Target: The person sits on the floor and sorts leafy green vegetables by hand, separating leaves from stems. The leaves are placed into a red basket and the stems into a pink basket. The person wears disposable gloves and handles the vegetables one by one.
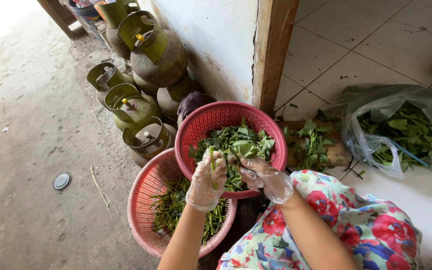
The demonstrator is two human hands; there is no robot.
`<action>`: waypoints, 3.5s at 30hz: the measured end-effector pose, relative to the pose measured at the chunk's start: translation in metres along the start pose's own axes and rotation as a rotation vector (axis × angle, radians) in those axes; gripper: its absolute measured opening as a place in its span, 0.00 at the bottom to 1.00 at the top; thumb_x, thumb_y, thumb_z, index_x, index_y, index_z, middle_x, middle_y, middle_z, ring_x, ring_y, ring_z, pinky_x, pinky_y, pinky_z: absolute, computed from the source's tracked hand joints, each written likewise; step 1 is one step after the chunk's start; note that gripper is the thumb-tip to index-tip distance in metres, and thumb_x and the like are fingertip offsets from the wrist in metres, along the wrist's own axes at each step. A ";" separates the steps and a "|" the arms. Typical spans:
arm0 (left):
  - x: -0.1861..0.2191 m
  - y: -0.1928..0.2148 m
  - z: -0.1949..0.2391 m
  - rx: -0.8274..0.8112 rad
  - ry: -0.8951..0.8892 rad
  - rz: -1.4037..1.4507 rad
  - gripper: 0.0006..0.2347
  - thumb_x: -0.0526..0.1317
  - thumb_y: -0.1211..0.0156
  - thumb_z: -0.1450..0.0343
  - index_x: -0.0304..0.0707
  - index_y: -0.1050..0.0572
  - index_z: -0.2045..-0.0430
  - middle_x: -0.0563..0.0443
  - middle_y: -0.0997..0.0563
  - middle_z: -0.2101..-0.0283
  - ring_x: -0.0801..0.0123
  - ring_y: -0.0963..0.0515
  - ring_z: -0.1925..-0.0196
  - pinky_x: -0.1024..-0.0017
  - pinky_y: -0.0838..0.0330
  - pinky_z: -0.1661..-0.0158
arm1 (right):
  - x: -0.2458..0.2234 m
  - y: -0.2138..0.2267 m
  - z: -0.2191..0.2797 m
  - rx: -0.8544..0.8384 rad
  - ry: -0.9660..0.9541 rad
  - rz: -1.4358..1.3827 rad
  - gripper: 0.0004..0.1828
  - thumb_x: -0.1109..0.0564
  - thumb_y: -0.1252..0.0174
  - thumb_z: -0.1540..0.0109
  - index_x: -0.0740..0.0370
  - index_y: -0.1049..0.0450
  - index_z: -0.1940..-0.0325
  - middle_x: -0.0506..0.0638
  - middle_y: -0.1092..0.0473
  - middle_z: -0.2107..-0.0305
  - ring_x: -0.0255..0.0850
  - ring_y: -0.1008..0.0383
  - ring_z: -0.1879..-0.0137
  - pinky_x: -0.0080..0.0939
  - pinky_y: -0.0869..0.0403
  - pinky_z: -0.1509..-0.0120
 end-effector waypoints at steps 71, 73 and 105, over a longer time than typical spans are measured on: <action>-0.056 0.085 -0.050 0.214 -0.200 -0.585 0.24 0.29 0.39 0.29 0.30 0.33 0.35 0.51 0.21 0.63 0.75 0.26 0.68 0.76 0.32 0.69 | 0.072 0.090 -0.066 0.340 0.386 0.531 0.21 0.60 0.47 0.31 0.61 0.29 0.33 0.41 0.29 0.74 0.27 0.33 0.73 0.28 0.32 0.71; -0.056 0.081 -0.048 0.232 -0.160 -0.588 0.25 0.30 0.39 0.29 0.32 0.33 0.35 0.53 0.19 0.60 0.76 0.24 0.67 0.76 0.30 0.67 | 0.072 0.094 -0.070 0.444 0.347 0.567 0.21 0.59 0.45 0.31 0.62 0.28 0.33 0.42 0.30 0.74 0.27 0.34 0.74 0.29 0.33 0.72; 0.001 0.032 -0.037 0.318 -0.309 -0.314 0.23 0.26 0.45 0.29 0.45 0.30 0.38 0.58 0.25 0.72 0.82 0.31 0.80 0.82 0.34 0.80 | 0.053 0.063 -0.040 0.105 0.290 0.397 0.22 0.56 0.51 0.31 0.58 0.34 0.32 0.43 0.36 0.81 0.29 0.39 0.81 0.28 0.40 0.80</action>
Point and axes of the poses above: each hand's wrist, its own z-axis away from the middle knuckle, its own y-axis out of the back of the hand, x = y × z, the point moved 1 cm from there along -z, towards the middle knuckle
